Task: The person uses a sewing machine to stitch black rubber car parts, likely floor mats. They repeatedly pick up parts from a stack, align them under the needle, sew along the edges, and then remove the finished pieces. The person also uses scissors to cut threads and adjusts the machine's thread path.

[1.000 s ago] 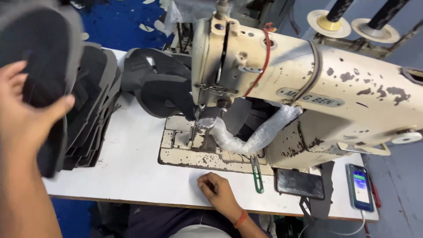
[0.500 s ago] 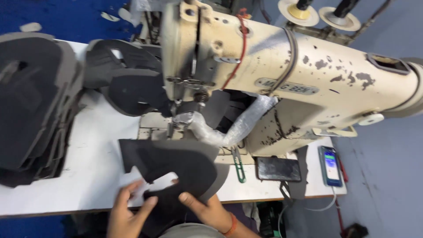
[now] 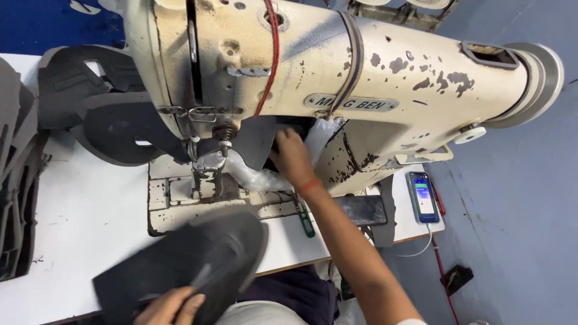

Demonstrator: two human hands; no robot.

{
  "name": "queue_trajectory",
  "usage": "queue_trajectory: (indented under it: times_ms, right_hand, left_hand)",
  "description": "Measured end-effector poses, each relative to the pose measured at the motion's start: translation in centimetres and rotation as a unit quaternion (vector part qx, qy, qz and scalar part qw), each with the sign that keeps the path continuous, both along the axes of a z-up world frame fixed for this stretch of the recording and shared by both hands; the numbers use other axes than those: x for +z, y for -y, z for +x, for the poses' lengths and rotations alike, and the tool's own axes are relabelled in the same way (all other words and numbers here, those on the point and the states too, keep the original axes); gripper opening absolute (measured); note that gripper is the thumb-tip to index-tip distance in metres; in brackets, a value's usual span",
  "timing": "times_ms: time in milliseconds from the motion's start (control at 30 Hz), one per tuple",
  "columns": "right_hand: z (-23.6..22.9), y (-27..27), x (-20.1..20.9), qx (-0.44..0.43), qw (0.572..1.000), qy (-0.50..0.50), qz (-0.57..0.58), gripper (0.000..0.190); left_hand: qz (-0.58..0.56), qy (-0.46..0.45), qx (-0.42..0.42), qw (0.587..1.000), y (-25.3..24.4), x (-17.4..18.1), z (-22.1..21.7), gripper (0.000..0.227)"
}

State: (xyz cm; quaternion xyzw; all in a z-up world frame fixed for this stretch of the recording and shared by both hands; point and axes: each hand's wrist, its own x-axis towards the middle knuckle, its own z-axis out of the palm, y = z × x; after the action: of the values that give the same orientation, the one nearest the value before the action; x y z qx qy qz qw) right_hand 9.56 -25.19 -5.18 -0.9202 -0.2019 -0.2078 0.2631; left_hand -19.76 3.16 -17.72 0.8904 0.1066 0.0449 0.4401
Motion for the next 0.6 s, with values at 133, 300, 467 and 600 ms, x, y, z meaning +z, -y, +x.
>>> queue_trajectory:
  times_ms: [133, 300, 467, 600]
  right_hand:
    - [2.3, 0.5, -4.4, -0.066, 0.98, -0.13, -0.135, 0.026]
    - [-0.2, 1.0, -0.8, -0.035, 0.999, 0.001, -0.028, 0.023]
    - [-11.6, -1.8, 7.6, -0.096, 0.915, -0.154, 0.36, 0.028]
    - [-20.2, -6.5, 10.6, -0.009, 0.977, -0.212, 0.026, 0.049]
  left_hand:
    - [-0.004, -0.008, -0.193, 0.981, -0.5, -2.5, 0.5, 0.039]
    - [0.037, -0.092, -0.199, 0.975, 0.1, 7.0, 2.3, 0.037]
    - [-0.035, -0.005, -0.11, 0.993, 1.3, 13.0, 2.7, 0.025]
    - [-0.167, 0.123, -0.043, 0.977, 3.3, 17.3, 4.4, 0.022]
